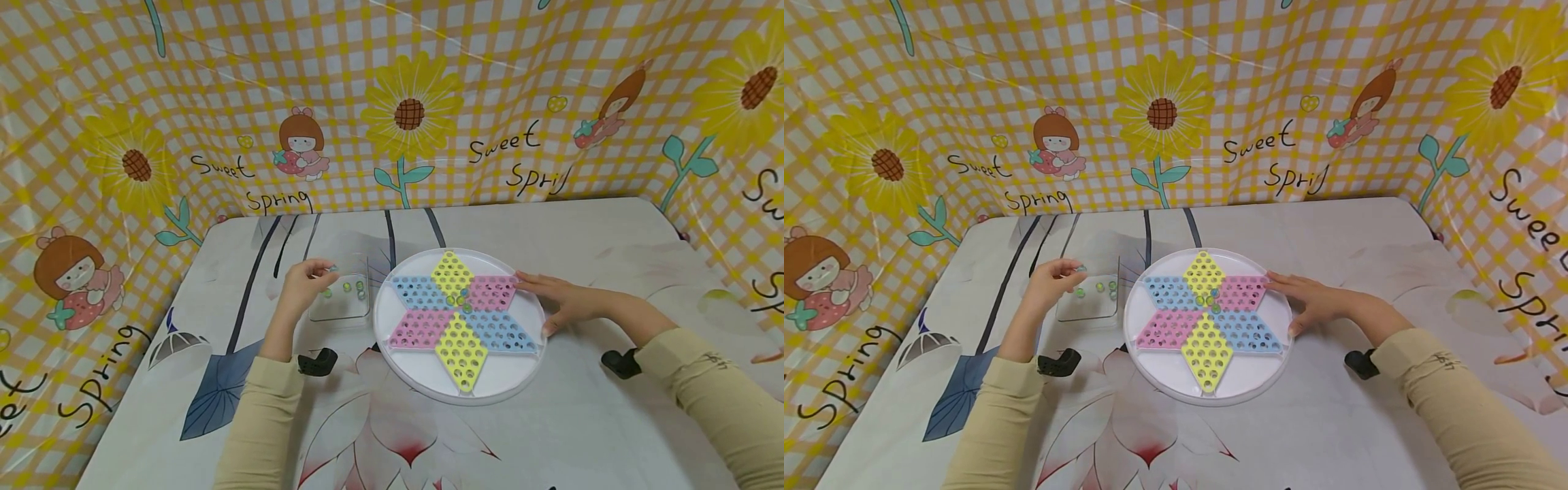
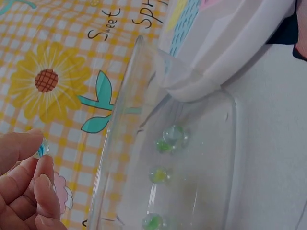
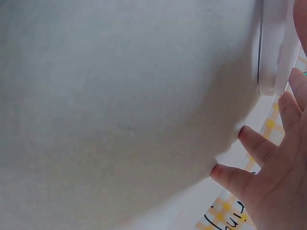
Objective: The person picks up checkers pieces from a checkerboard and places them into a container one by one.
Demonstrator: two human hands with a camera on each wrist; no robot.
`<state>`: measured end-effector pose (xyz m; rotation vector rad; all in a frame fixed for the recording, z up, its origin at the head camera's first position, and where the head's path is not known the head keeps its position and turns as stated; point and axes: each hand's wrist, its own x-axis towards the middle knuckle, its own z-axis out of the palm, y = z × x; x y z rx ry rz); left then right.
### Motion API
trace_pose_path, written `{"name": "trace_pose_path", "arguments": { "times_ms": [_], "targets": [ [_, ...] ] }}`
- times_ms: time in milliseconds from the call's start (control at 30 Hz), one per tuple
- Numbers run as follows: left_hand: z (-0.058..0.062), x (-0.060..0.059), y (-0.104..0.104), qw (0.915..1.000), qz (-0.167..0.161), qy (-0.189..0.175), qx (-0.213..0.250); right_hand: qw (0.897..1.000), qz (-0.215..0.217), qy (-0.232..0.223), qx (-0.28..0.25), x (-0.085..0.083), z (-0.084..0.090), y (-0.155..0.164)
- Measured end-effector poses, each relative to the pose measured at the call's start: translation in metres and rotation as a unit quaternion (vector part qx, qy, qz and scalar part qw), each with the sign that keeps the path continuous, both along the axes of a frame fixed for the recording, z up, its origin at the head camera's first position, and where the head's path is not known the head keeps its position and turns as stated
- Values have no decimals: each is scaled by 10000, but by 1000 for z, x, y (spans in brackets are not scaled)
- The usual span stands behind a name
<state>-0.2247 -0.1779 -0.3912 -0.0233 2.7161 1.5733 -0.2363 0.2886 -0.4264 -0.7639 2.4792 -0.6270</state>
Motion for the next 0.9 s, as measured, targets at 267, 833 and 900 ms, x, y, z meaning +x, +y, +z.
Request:
{"name": "trace_pose_path", "arguments": {
  "times_ms": [267,833,900],
  "targets": [
    [-6,0,-7,9998,132,30,109,10000,35,30,-45,1,1,0],
    [0,-1,1,10000,40,-46,15,10000,37,38,-17,0,0,0],
    [0,-2,5,10000,-23,-9,34,10000,53,59,-29,0,-1,1]
  ]
}}
